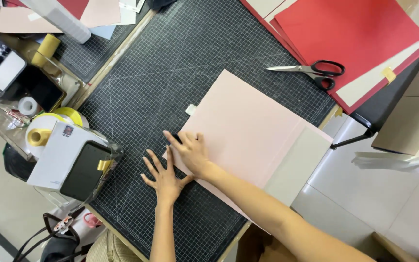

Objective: Assembling a paper folder by smoothing surfaces, folding edges, and applying adhesive

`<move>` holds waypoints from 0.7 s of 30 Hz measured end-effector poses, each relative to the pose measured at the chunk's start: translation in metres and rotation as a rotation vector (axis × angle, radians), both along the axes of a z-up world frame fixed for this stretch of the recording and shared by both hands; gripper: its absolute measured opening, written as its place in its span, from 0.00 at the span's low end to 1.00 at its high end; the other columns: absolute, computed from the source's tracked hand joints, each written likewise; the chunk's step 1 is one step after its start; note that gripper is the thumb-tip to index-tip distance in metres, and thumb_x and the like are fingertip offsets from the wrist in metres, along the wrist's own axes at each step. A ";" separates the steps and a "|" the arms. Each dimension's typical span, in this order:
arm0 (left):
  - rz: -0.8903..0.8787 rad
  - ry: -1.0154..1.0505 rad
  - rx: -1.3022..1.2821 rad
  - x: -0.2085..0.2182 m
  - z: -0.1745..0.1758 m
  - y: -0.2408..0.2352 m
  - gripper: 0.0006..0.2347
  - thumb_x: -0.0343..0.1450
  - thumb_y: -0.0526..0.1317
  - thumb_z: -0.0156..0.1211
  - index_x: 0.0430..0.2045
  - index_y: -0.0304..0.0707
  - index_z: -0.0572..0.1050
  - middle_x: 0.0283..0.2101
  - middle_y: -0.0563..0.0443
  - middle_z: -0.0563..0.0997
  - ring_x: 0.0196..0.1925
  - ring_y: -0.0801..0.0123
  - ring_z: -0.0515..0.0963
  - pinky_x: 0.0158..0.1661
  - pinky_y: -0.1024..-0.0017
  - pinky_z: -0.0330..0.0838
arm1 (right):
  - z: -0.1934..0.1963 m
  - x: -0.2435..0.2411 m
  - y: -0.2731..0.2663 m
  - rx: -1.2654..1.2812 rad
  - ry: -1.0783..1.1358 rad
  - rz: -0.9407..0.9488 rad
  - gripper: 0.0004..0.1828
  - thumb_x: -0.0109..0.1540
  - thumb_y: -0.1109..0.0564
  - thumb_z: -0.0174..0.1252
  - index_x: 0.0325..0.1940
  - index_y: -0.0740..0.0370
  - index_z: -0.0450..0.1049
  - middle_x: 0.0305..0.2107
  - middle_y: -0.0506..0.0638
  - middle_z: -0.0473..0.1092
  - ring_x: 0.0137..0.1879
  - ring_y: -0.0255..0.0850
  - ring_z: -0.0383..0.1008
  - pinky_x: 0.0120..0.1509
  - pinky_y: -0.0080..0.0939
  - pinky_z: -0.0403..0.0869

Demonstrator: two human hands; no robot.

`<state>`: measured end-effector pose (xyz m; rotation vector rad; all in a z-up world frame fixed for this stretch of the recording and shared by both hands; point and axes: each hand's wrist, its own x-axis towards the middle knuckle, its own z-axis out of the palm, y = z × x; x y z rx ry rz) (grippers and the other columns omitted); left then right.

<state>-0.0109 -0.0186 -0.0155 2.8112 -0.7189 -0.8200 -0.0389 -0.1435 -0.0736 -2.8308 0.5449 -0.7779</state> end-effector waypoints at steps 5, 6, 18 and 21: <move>0.015 0.040 -0.053 -0.005 0.026 -0.007 0.53 0.55 0.68 0.68 0.73 0.63 0.41 0.76 0.37 0.24 0.76 0.39 0.24 0.61 0.24 0.26 | -0.068 -0.015 -0.168 -0.217 0.075 -0.089 0.20 0.61 0.59 0.56 0.56 0.44 0.73 0.36 0.43 0.68 0.37 0.41 0.68 0.43 0.56 0.64; 0.002 0.023 -0.032 -0.003 0.021 -0.005 0.54 0.54 0.70 0.67 0.73 0.64 0.40 0.76 0.38 0.23 0.77 0.40 0.23 0.61 0.24 0.27 | -0.081 0.000 -0.220 -0.316 0.063 -0.245 0.15 0.58 0.59 0.60 0.47 0.44 0.77 0.33 0.42 0.68 0.35 0.42 0.67 0.42 0.58 0.62; 0.447 -0.418 -0.386 -0.096 -0.001 -0.002 0.36 0.70 0.49 0.60 0.73 0.47 0.48 0.74 0.25 0.32 0.75 0.32 0.31 0.60 0.23 0.34 | 0.097 -0.307 -0.259 0.535 -0.023 -0.162 0.33 0.62 0.57 0.64 0.72 0.49 0.68 0.43 0.61 0.73 0.53 0.59 0.74 0.60 0.55 0.69; 0.550 -0.684 -0.770 -0.222 0.013 -0.018 0.22 0.75 0.42 0.53 0.64 0.31 0.63 0.70 0.33 0.61 0.73 0.46 0.60 0.69 0.54 0.53 | 0.045 -0.376 -0.281 0.998 0.112 -0.346 0.22 0.71 0.45 0.47 0.52 0.63 0.80 0.44 0.43 0.75 0.53 0.31 0.68 0.57 0.35 0.65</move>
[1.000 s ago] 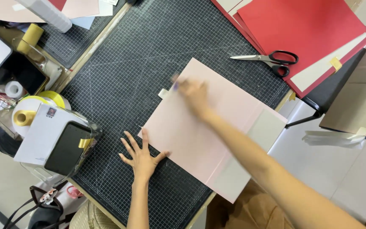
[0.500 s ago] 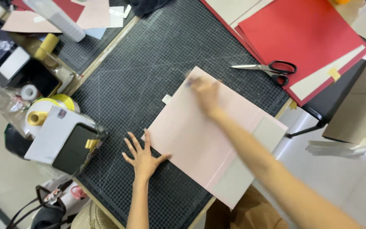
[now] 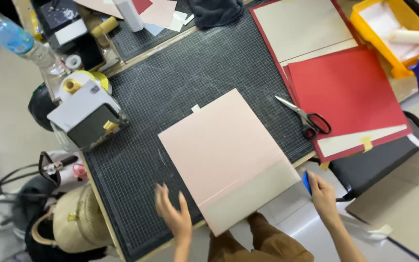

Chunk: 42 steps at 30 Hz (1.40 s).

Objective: Assembling a paper folder by smoothing surfaces, folding edges, and applying adhesive

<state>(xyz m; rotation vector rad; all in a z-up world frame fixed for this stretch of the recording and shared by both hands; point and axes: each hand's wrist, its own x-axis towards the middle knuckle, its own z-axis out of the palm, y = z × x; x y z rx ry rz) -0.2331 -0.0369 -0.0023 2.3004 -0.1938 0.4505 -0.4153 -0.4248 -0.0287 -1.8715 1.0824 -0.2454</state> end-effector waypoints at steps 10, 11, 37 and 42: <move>0.119 0.840 -0.442 -0.172 -0.098 -0.031 0.25 0.68 0.55 0.57 0.56 0.40 0.74 0.57 0.44 0.76 0.63 0.55 0.68 0.62 0.62 0.60 | -0.002 0.014 -0.053 0.809 0.141 0.447 0.14 0.68 0.48 0.54 0.38 0.58 0.63 0.22 0.48 0.56 0.25 0.34 0.57 0.26 0.32 0.53; 0.096 0.838 -0.512 -0.169 -0.088 -0.033 0.24 0.68 0.52 0.59 0.55 0.39 0.74 0.57 0.46 0.79 0.62 0.60 0.72 0.61 0.65 0.63 | 0.003 0.018 -0.052 0.640 0.242 0.571 0.12 0.67 0.48 0.53 0.48 0.57 0.70 0.35 0.46 0.66 0.40 0.33 0.65 0.43 0.32 0.59; 0.238 0.792 -0.925 -0.161 -0.021 -0.048 0.16 0.71 0.39 0.57 0.52 0.33 0.75 0.50 0.47 0.83 0.53 0.66 0.79 0.56 0.71 0.70 | 0.056 0.026 -0.034 0.491 0.420 0.612 0.18 0.67 0.48 0.52 0.56 0.52 0.79 0.38 0.44 0.75 0.38 0.34 0.66 0.43 0.34 0.64; 0.256 0.819 -0.881 -0.161 -0.015 -0.052 0.16 0.72 0.40 0.56 0.52 0.33 0.75 0.51 0.47 0.82 0.54 0.65 0.79 0.56 0.70 0.71 | 0.066 0.028 -0.030 0.469 0.407 0.631 0.17 0.67 0.49 0.52 0.56 0.54 0.79 0.39 0.45 0.76 0.38 0.33 0.66 0.41 0.33 0.63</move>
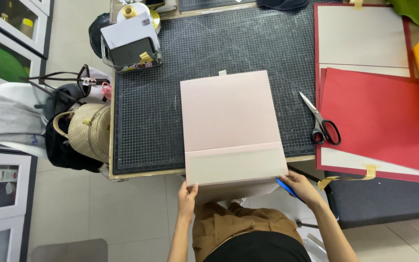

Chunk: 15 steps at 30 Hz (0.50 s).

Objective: Assembling a paper folder by smoothing surfaces, folding edges, and applying adhesive

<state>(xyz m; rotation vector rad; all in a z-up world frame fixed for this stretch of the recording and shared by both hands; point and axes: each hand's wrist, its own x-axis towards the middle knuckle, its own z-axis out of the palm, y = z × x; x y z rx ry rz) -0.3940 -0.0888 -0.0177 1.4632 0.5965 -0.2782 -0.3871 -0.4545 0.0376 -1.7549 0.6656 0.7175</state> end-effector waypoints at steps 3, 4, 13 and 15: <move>0.003 -0.056 -0.023 0.000 -0.004 0.003 0.14 0.72 0.39 0.56 0.50 0.33 0.76 0.46 0.49 0.83 0.49 0.69 0.79 0.52 0.73 0.70 | -0.002 0.001 -0.009 0.027 -0.033 -0.017 0.16 0.67 0.50 0.54 0.53 0.55 0.79 0.30 0.46 0.73 0.32 0.33 0.64 0.36 0.33 0.63; 0.006 -0.050 -0.022 -0.001 0.002 0.001 0.14 0.72 0.39 0.56 0.50 0.33 0.76 0.46 0.49 0.83 0.49 0.69 0.79 0.52 0.73 0.70 | -0.012 -0.002 -0.012 0.029 -0.026 -0.014 0.16 0.67 0.50 0.54 0.53 0.55 0.79 0.30 0.46 0.73 0.32 0.33 0.64 0.36 0.33 0.63; -0.026 -0.133 0.054 0.005 0.034 -0.003 0.10 0.76 0.40 0.54 0.49 0.39 0.75 0.47 0.52 0.82 0.53 0.74 0.72 0.60 0.64 0.65 | 0.017 0.002 -0.010 0.174 -0.272 -0.212 0.11 0.66 0.57 0.57 0.39 0.69 0.75 0.14 0.54 0.63 0.17 0.38 0.61 0.19 0.33 0.61; -0.028 -0.158 0.074 0.008 0.037 -0.004 0.10 0.76 0.41 0.54 0.49 0.40 0.75 0.47 0.53 0.82 0.53 0.75 0.72 0.60 0.63 0.66 | 0.027 0.005 -0.008 0.173 -0.301 -0.221 0.10 0.67 0.57 0.57 0.39 0.69 0.75 0.14 0.53 0.63 0.17 0.38 0.61 0.19 0.33 0.61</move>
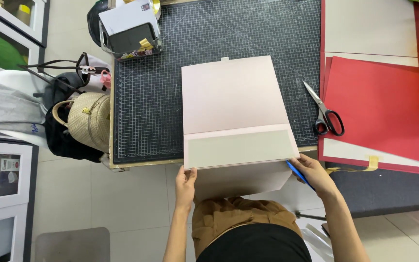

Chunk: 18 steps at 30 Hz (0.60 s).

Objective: Assembling a paper folder by smoothing surfaces, folding edges, and applying adhesive

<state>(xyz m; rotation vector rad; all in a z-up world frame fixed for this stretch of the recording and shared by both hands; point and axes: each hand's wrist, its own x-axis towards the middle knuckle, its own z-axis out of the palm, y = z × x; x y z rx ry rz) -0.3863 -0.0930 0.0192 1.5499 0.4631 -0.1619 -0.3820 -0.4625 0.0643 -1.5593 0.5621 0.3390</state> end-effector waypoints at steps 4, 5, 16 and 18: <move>0.020 -0.008 0.000 -0.002 0.002 -0.003 0.11 0.76 0.41 0.55 0.50 0.38 0.74 0.46 0.53 0.80 0.52 0.74 0.71 0.60 0.62 0.65 | 0.007 -0.001 -0.001 -0.008 -0.002 0.004 0.10 0.67 0.57 0.57 0.40 0.69 0.75 0.14 0.53 0.63 0.17 0.38 0.61 0.18 0.33 0.61; 0.019 -0.007 0.003 -0.002 0.005 -0.003 0.11 0.76 0.41 0.54 0.50 0.38 0.74 0.46 0.53 0.81 0.52 0.75 0.71 0.60 0.62 0.66 | 0.012 -0.001 0.001 0.007 -0.009 0.007 0.10 0.67 0.57 0.56 0.39 0.69 0.75 0.14 0.53 0.62 0.18 0.38 0.61 0.18 0.32 0.60; 0.061 -0.036 0.014 -0.003 0.007 -0.006 0.09 0.75 0.41 0.56 0.46 0.37 0.75 0.43 0.53 0.81 0.50 0.73 0.72 0.58 0.62 0.67 | 0.013 -0.003 0.000 0.011 -0.003 0.006 0.11 0.68 0.57 0.55 0.40 0.69 0.74 0.15 0.53 0.63 0.19 0.38 0.61 0.19 0.33 0.60; 0.088 -0.035 0.011 -0.004 -0.002 -0.004 0.09 0.76 0.42 0.56 0.45 0.38 0.75 0.42 0.54 0.81 0.49 0.75 0.73 0.57 0.63 0.68 | 0.020 -0.003 0.000 0.020 -0.012 0.024 0.12 0.68 0.56 0.54 0.39 0.69 0.74 0.14 0.53 0.62 0.19 0.37 0.60 0.19 0.32 0.60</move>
